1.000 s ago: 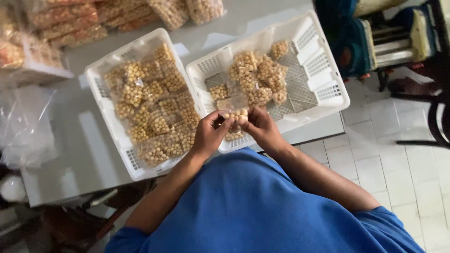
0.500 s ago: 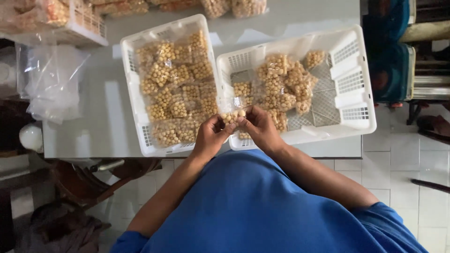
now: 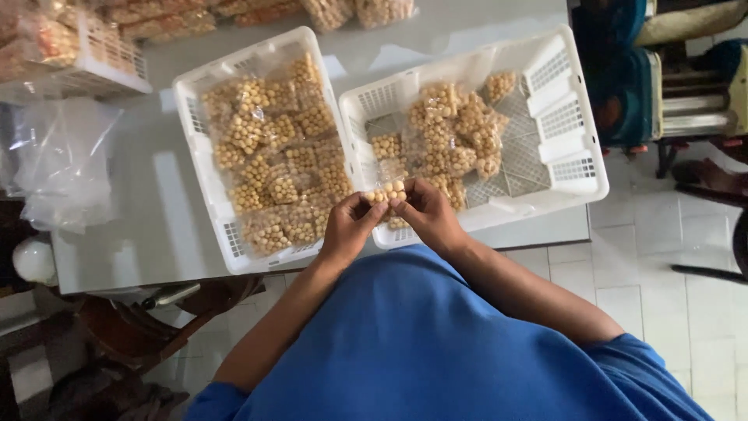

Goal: Sorting and arranging small plastic bags filled with food items into white plastic crates on a table.

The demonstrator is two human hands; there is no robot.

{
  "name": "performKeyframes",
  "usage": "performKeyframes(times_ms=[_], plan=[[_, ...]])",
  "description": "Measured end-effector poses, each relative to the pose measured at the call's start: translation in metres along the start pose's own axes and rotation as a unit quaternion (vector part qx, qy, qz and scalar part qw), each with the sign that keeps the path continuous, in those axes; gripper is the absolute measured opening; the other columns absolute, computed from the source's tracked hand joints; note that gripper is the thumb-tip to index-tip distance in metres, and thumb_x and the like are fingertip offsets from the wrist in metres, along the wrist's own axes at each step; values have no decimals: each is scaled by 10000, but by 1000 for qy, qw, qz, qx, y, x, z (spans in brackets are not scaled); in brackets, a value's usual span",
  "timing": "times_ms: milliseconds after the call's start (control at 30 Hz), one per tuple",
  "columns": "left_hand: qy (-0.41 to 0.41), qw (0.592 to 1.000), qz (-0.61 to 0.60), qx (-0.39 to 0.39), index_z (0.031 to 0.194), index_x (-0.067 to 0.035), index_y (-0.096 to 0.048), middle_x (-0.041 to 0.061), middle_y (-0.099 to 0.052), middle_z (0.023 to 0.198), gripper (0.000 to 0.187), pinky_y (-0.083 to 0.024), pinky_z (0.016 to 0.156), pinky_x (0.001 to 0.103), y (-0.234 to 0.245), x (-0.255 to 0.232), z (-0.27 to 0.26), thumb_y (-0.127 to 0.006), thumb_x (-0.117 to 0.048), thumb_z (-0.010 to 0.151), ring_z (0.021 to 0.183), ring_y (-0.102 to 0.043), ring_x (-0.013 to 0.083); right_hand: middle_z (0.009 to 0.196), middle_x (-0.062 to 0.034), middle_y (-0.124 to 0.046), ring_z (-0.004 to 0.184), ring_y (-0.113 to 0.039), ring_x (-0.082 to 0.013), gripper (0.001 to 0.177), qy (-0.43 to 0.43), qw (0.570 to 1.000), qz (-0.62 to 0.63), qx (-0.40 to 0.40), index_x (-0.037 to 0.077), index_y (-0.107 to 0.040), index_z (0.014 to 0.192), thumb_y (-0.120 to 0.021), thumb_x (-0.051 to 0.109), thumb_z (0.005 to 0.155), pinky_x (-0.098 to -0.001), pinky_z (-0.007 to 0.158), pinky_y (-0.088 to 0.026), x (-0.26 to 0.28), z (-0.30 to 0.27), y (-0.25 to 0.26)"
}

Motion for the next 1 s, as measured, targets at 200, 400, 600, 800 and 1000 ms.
performKeyframes(times_ms=[200,400,600,800,1000], plan=[[-1,1000,-27,11,931,-65,-749,95,-798,760,379,-640,749,315,-3,-5,1,-967,-344,1067,816,-780,117,881,-90,-756,848,-744,-148,276,-23,998,45,27,3,-775,1178,-916,226,1096,-315,795,-633,22,-5,1],[-16,998,-61,15,946,-61,-754,124,-794,781,349,-666,792,351,9,1,5,-882,-317,1146,917,-790,138,827,-69,-708,813,-687,-129,253,-26,999,7,32,26,-803,1136,-889,264,1125,-290,753,-580,54,1,-11],[-3,994,-106,-10,1020,-24,-796,81,-760,869,326,-633,854,386,10,0,2,-821,-305,1183,930,-722,153,761,-15,-668,759,-652,-93,272,-30,998,-44,42,87,-812,1117,-926,334,1099,-268,697,-531,55,18,-19],[2,995,-103,-3,1050,-33,-766,107,-696,823,338,-597,768,301,6,-17,6,-975,-299,1054,877,-730,133,768,-43,-721,725,-666,-97,251,-28,998,-37,42,87,-786,1115,-955,265,1065,-239,677,-520,21,25,-7],[19,996,-90,0,1017,-56,-778,69,-737,835,257,-584,735,288,-1,-48,6,-957,-237,1046,851,-711,113,776,-47,-705,735,-662,-99,251,-21,999,-2,31,74,-761,1103,-921,267,1100,-249,691,-535,51,16,-12]])
Point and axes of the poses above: each hand's wrist, its own z-axis towards the middle knuckle, its own y-axis out of the back of the hand, x = y × z, the point moved 5 cm from there along z, towards the middle knuckle
